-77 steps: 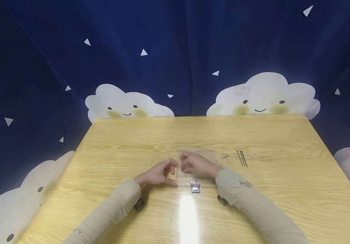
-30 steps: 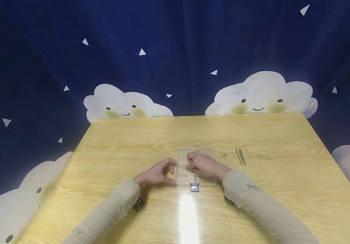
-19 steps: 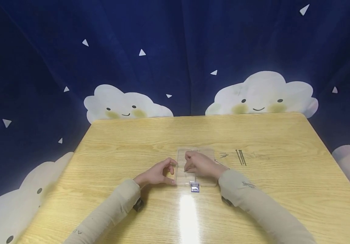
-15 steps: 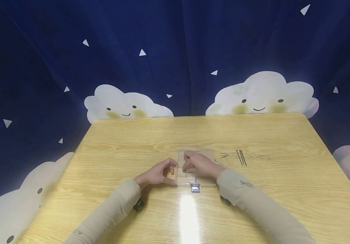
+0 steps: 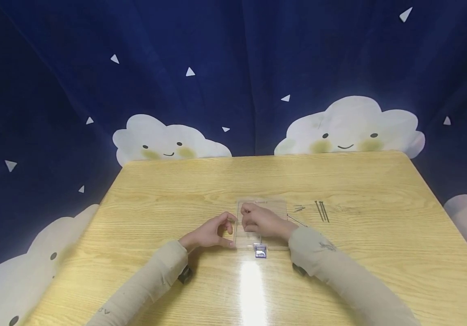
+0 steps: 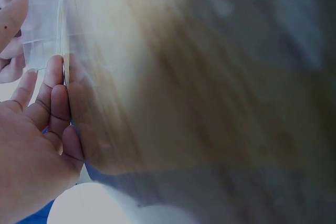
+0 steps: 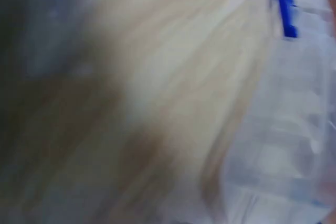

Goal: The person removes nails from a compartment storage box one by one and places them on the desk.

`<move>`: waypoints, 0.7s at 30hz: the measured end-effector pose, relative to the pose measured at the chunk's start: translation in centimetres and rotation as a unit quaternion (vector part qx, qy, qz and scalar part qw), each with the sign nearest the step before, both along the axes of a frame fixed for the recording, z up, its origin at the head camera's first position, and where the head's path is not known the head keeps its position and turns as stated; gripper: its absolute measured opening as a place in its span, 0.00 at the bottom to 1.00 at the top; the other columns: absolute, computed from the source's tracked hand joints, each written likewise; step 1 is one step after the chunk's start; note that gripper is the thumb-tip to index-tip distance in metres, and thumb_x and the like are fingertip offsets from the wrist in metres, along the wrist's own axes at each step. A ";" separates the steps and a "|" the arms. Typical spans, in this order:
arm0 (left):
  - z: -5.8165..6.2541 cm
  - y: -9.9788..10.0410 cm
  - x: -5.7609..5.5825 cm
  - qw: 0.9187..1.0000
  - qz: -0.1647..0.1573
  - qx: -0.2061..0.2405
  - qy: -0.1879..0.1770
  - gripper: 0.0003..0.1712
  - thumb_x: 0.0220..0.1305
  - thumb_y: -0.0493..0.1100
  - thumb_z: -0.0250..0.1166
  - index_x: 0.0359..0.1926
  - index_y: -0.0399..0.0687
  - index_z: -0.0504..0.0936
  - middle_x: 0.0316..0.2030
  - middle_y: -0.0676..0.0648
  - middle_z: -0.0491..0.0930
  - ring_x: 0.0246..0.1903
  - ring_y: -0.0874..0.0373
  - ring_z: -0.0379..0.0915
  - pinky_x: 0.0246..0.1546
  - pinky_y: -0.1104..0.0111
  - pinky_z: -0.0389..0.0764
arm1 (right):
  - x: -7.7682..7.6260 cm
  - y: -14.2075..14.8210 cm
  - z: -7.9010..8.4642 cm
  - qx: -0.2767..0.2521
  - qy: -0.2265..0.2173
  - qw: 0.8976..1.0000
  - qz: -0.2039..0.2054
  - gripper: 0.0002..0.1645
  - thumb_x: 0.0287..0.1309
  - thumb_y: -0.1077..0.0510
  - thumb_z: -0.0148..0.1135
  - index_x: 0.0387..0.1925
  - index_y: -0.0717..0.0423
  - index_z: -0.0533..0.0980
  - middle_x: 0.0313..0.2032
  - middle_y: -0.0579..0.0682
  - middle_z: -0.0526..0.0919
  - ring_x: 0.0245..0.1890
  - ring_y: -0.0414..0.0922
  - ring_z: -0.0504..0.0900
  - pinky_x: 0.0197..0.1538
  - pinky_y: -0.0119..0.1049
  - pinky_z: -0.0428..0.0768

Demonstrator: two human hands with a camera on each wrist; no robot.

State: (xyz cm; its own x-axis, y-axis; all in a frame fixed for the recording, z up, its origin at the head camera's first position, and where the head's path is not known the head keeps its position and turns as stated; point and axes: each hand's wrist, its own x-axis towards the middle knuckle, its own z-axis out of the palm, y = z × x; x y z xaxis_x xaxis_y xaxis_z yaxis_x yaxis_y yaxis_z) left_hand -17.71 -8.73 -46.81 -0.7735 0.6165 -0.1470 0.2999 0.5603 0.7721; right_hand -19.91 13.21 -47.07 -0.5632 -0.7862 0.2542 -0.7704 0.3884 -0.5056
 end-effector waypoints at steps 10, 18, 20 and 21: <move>-0.1 0.1 0.2 1.000 0.001 0.015 -0.004 0.34 0.44 0.41 0.74 0.53 0.45 0.67 0.31 0.48 0.74 0.34 0.58 0.67 0.42 0.68 0.63 | 0.0 3.0 1.0 -0.096 -0.024 0.993 -0.058 0.07 0.48 0.68 0.65 0.23 0.55 0.77 0.31 0.46 0.61 0.29 0.42 0.64 0.33 0.33 0.66; -0.2 -0.1 0.1 1.000 -0.007 0.018 -0.003 0.34 0.46 0.41 0.73 0.53 0.45 0.67 0.32 0.47 0.73 0.34 0.58 0.66 0.42 0.67 0.63 | -0.2 6.7 0.9 -0.165 -0.068 0.976 -0.124 0.04 0.48 0.72 0.63 0.25 0.64 0.78 0.31 0.54 0.66 0.21 0.43 0.61 0.24 0.33 0.63; -0.2 -0.1 0.2 1.000 -0.006 0.018 -0.006 0.34 0.46 0.42 0.73 0.54 0.45 0.67 0.32 0.48 0.73 0.33 0.58 0.66 0.42 0.67 0.63 | -0.2 7.6 0.8 -0.171 -0.074 0.972 -0.144 0.03 0.48 0.73 0.63 0.25 0.65 0.78 0.32 0.55 0.67 0.21 0.40 0.61 0.24 0.32 0.63; -0.2 0.0 0.2 1.000 -0.006 0.018 -0.007 0.34 0.46 0.42 0.73 0.54 0.45 0.67 0.32 0.48 0.73 0.33 0.58 0.66 0.42 0.67 0.63 | -0.2 8.0 0.8 -0.169 -0.080 0.970 -0.157 0.03 0.48 0.72 0.63 0.26 0.64 0.78 0.32 0.54 0.67 0.21 0.40 0.61 0.25 0.31 0.63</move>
State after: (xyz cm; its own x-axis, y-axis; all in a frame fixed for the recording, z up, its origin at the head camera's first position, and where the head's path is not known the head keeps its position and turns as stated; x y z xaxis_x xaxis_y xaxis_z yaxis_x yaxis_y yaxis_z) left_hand -17.56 -8.76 -46.97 -0.7638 0.6312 -0.1346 0.2958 0.5278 0.7962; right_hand -20.15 21.25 -46.26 -0.8145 -0.4569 0.3575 -0.5426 0.3819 -0.7482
